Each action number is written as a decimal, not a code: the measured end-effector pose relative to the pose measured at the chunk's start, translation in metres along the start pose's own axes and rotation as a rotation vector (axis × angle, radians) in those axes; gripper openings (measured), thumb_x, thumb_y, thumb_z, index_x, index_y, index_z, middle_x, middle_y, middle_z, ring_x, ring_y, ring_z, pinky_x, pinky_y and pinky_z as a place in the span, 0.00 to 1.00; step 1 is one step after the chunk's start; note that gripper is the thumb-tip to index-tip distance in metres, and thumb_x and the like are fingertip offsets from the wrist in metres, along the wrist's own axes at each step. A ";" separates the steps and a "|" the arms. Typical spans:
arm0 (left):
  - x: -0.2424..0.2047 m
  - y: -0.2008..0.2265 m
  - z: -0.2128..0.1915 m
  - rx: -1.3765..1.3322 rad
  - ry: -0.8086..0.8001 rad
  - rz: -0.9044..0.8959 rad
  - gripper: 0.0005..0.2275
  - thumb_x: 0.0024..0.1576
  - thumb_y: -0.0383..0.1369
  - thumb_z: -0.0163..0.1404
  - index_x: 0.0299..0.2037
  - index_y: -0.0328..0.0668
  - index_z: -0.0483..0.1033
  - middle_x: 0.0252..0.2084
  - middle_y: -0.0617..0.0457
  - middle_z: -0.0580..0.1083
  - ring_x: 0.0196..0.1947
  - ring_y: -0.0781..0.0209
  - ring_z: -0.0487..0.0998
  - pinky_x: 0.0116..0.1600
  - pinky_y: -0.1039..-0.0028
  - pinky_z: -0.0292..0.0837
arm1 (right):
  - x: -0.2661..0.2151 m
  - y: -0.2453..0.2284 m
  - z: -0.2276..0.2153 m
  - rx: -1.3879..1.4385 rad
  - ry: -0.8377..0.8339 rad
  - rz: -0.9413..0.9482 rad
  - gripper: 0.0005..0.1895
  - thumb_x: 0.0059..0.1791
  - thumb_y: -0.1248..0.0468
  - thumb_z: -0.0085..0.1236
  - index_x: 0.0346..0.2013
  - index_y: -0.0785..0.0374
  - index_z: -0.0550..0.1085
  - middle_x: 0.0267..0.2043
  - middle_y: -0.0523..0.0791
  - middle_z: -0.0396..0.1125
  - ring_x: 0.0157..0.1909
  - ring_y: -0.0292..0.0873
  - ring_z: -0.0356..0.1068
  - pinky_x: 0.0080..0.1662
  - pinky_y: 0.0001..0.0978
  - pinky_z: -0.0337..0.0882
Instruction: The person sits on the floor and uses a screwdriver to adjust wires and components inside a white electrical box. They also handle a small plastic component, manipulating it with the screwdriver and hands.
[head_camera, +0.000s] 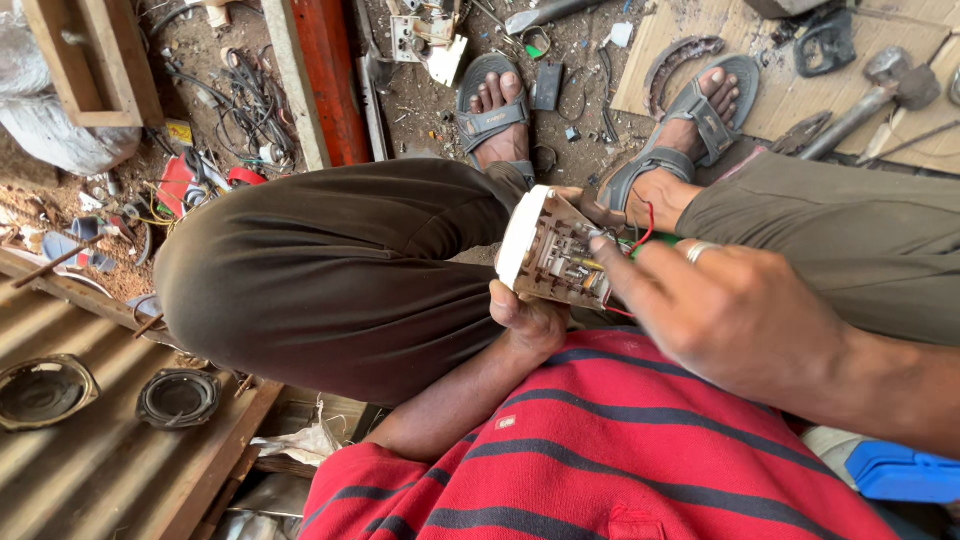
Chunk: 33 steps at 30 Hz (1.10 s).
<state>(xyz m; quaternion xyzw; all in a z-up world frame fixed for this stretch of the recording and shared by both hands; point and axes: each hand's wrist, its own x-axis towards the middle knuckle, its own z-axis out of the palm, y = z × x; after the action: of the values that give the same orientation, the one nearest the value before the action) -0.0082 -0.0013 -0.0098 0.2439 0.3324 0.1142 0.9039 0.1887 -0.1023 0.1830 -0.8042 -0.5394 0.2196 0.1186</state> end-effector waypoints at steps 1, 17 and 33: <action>0.001 0.000 0.001 0.004 -0.048 0.073 0.48 0.55 0.69 0.46 0.71 0.29 0.60 0.63 0.43 0.70 0.61 0.51 0.72 0.66 0.61 0.68 | 0.001 0.001 0.000 0.064 -0.024 0.076 0.26 0.43 0.61 0.57 0.54 0.69 0.77 0.27 0.43 0.66 0.23 0.39 0.68 0.26 0.33 0.72; 0.011 0.017 0.029 -0.026 -0.160 0.142 0.48 0.54 0.71 0.43 0.66 0.26 0.63 0.58 0.41 0.70 0.57 0.49 0.74 0.63 0.60 0.70 | 0.003 -0.007 -0.010 0.064 0.120 -0.047 0.20 0.44 0.65 0.58 0.48 0.73 0.77 0.27 0.47 0.69 0.24 0.41 0.70 0.26 0.35 0.71; 0.017 0.064 0.087 0.016 -0.225 0.014 0.52 0.47 0.72 0.50 0.64 0.24 0.62 0.52 0.35 0.71 0.56 0.43 0.75 0.65 0.53 0.72 | -0.003 -0.006 -0.008 -0.169 0.238 -0.170 0.16 0.48 0.64 0.57 0.48 0.69 0.78 0.33 0.45 0.70 0.31 0.40 0.68 0.30 0.31 0.66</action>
<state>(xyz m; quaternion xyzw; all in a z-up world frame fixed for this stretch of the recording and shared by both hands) 0.0588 0.0277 0.0719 0.2647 0.2279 0.0895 0.9327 0.1868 -0.1025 0.1928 -0.7832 -0.6040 0.0658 0.1318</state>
